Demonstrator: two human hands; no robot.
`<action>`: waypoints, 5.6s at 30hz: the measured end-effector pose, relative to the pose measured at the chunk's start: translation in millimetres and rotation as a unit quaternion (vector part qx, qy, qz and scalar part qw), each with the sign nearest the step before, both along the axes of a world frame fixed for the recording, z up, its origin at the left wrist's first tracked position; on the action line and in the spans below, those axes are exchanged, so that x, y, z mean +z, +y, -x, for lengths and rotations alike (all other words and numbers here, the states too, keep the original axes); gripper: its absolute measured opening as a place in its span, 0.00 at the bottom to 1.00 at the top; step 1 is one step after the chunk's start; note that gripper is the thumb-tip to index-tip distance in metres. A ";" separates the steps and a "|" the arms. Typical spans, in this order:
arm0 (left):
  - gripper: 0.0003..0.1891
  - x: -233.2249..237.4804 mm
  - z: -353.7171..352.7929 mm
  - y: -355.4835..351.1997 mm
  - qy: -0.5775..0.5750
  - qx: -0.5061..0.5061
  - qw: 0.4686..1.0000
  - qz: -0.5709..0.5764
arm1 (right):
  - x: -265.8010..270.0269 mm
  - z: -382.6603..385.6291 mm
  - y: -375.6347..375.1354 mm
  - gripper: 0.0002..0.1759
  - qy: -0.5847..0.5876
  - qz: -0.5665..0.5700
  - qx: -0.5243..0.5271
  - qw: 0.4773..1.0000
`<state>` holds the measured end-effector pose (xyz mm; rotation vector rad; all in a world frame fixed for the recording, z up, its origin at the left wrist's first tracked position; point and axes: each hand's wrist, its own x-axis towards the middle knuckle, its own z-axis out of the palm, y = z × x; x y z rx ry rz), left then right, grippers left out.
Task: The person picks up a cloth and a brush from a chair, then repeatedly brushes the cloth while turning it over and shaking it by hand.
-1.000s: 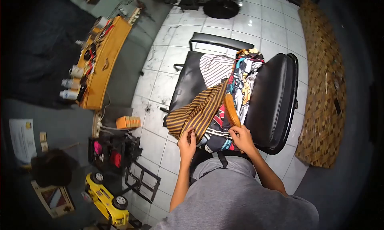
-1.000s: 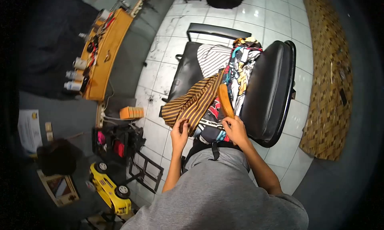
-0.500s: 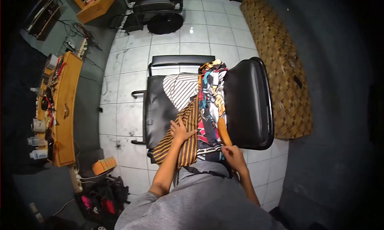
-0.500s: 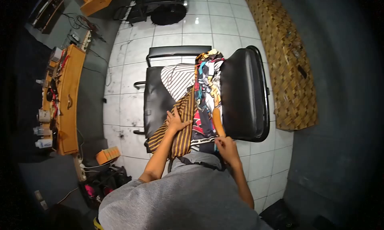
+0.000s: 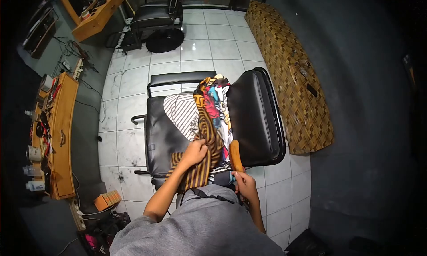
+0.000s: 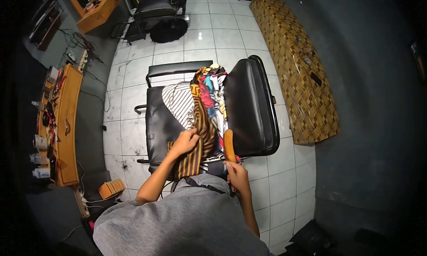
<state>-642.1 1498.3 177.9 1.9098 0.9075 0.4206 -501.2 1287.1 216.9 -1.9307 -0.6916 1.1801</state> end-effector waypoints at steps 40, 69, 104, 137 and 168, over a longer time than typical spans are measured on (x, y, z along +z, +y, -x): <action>0.24 15.6 159.9 -285.2 -0.271 0.127 0.869 0.395 | 14.0 127.3 -164.5 0.25 0.095 -0.182 0.010 0.979; 0.39 133.9 63.9 -570.5 -0.107 -0.471 0.867 -0.124 | 8.3 146.0 -551.4 0.10 0.054 -0.406 -0.282 0.868; 0.06 48.3 -319.3 -942.7 -0.107 -0.674 0.725 0.093 | 21.0 -25.8 -899.9 0.12 -0.153 -0.209 -0.805 0.533; 0.30 45.7 -284.6 -1106.6 0.386 -0.316 0.796 0.343 | -29.7 -189.1 -1177.9 0.17 0.196 -0.329 -0.460 0.801; 0.14 -20.8 35.4 -1147.8 0.004 -0.060 0.928 0.367 | -7.7 38.0 -1191.9 0.05 -0.081 -0.091 -0.181 0.976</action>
